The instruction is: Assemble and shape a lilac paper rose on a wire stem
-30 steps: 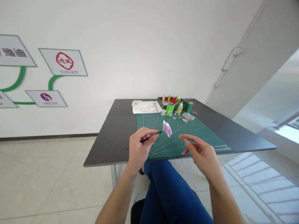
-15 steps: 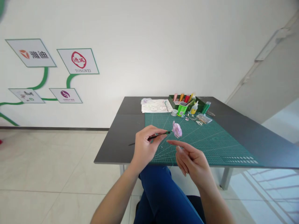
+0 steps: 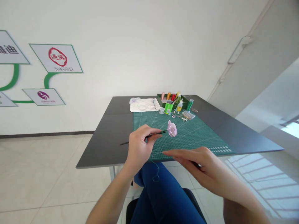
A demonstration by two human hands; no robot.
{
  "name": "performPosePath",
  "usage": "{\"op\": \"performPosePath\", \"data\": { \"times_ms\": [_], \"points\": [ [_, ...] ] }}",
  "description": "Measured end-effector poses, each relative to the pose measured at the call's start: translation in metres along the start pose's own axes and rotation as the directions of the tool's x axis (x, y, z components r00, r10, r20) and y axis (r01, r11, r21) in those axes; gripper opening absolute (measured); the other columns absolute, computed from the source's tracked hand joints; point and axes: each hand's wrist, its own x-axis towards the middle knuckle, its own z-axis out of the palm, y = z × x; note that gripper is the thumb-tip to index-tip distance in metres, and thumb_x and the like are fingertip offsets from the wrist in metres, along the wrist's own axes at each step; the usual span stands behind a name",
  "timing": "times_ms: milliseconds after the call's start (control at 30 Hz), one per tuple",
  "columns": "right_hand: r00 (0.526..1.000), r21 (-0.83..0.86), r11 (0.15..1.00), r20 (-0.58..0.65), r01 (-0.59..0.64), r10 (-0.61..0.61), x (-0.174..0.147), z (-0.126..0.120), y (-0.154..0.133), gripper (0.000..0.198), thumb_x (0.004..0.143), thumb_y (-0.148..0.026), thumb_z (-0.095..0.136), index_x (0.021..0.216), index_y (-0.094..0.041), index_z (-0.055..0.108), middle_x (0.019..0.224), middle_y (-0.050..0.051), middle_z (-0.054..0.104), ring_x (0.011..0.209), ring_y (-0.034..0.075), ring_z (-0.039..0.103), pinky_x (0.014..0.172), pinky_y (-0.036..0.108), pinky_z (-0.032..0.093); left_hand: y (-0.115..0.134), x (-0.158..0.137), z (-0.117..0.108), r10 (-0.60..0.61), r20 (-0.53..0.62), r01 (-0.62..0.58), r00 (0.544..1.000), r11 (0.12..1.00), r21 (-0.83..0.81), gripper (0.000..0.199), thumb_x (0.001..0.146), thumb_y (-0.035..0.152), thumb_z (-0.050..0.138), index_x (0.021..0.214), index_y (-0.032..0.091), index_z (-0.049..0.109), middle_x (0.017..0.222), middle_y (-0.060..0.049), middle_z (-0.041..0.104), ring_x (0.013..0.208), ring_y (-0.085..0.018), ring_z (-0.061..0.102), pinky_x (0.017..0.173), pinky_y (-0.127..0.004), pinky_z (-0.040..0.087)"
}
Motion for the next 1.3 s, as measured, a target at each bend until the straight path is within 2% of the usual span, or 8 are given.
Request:
{"op": "performPosePath", "data": {
  "times_ms": [233,333,433,533,800,967,1100,1300],
  "points": [
    [0.99,-0.053,0.998,0.143,0.018,-0.011,-0.012,-0.026,0.002,0.039,0.109,-0.023,0.05,0.135,-0.028,0.078,0.091,0.004,0.084,0.057,0.012,0.064,0.058,0.023,0.045,0.015,-0.012,0.022,0.087,0.018,-0.088,0.996,0.993,0.077,0.011,0.096,0.017,0.073,0.091,0.021,0.081,0.079,-0.004,0.075,0.071,-0.017,0.068,0.066,-0.026,0.051],
    [0.99,-0.017,0.999,0.137,0.046,-0.043,-0.017,-0.036,0.006,0.036,0.109,-0.027,0.051,0.131,-0.027,0.08,0.078,0.003,0.08,0.051,0.012,0.057,0.053,0.023,0.042,0.022,-0.019,0.027,0.087,0.058,-0.095,0.994,0.987,0.132,0.015,0.099,0.017,0.068,0.094,0.022,0.081,0.08,-0.004,0.075,0.073,-0.017,0.07,0.068,-0.026,0.052],
    [0.988,0.036,0.996,0.127,0.08,-0.084,-0.017,-0.049,0.011,0.034,0.107,-0.029,0.054,0.123,-0.025,0.084,0.056,-0.003,0.063,0.042,0.009,0.036,0.044,0.023,0.029,0.028,-0.025,0.033,0.086,0.081,-0.1,0.993,0.978,0.185,0.016,0.1,0.017,0.066,0.097,0.022,0.081,0.081,-0.004,0.075,0.074,-0.017,0.07,0.068,-0.026,0.052],
    [0.988,0.096,0.993,0.125,0.076,-0.088,-0.016,-0.063,0.018,0.033,0.105,-0.031,0.056,0.12,-0.026,0.085,0.05,-0.005,0.048,0.043,0.009,0.024,0.042,0.024,0.019,0.033,-0.03,0.039,0.097,0.082,-0.113,0.992,0.971,0.21,0.016,0.101,0.018,0.066,0.097,0.022,0.081,0.083,-0.004,0.075,0.074,-0.017,0.069,0.068,-0.026,0.051],
    [0.982,0.277,0.961,0.174,0.02,-0.071,-0.022,-0.095,0.032,0.032,0.1,-0.04,0.065,0.121,-0.025,0.085,0.047,-0.007,0.037,0.041,0.007,0.023,0.039,0.021,0.017,0.045,-0.042,0.065,0.11,0.08,-0.125,0.991,0.968,0.22,0.013,0.099,0.016,0.069,0.094,0.021,0.079,0.082,-0.003,0.075,0.073,-0.015,0.068,0.067,-0.024,0.049],
    [0.988,0.304,0.953,0.142,0.007,-0.053,-0.011,-0.107,0.045,0.04,0.1,-0.044,0.065,0.133,-0.026,0.079,0.043,-0.011,0.03,0.038,0.006,0.024,0.038,0.018,0.016,0.05,-0.05,0.074,0.11,0.109,-0.129,0.988,0.973,0.19,0.009,0.096,0.014,0.073,0.094,0.02,0.08,0.08,-0.002,0.074,0.07,-0.014,0.066,0.066,-0.024,0.048],
    [0.99,0.35,0.937,0.126,0.015,-0.063,0.009,-0.111,0.066,0.045,0.099,-0.046,0.069,0.135,-0.021,0.078,0.041,-0.011,0.035,0.037,0.006,0.031,0.04,0.019,0.021,0.051,-0.047,0.075,0.102,0.144,-0.122,0.984,0.983,0.14,0.008,0.096,0.016,0.074,0.093,0.02,0.081,0.079,-0.002,0.074,0.067,-0.013,0.063,0.064,-0.024,0.046],
    [0.978,0.38,0.925,0.193,-0.005,-0.074,0.037,-0.103,0.114,0.047,0.101,-0.043,0.068,0.136,-0.012,0.074,0.04,-0.011,0.038,0.036,0.007,0.031,0.038,0.021,0.019,0.04,-0.025,0.078,0.074,0.184,-0.076,0.98,0.997,0.003,0.009,0.094,0.025,0.077,0.091,0.018,0.081,0.078,-0.003,0.072,0.065,-0.012,0.059,0.06,-0.024,0.043]
  ]
}}
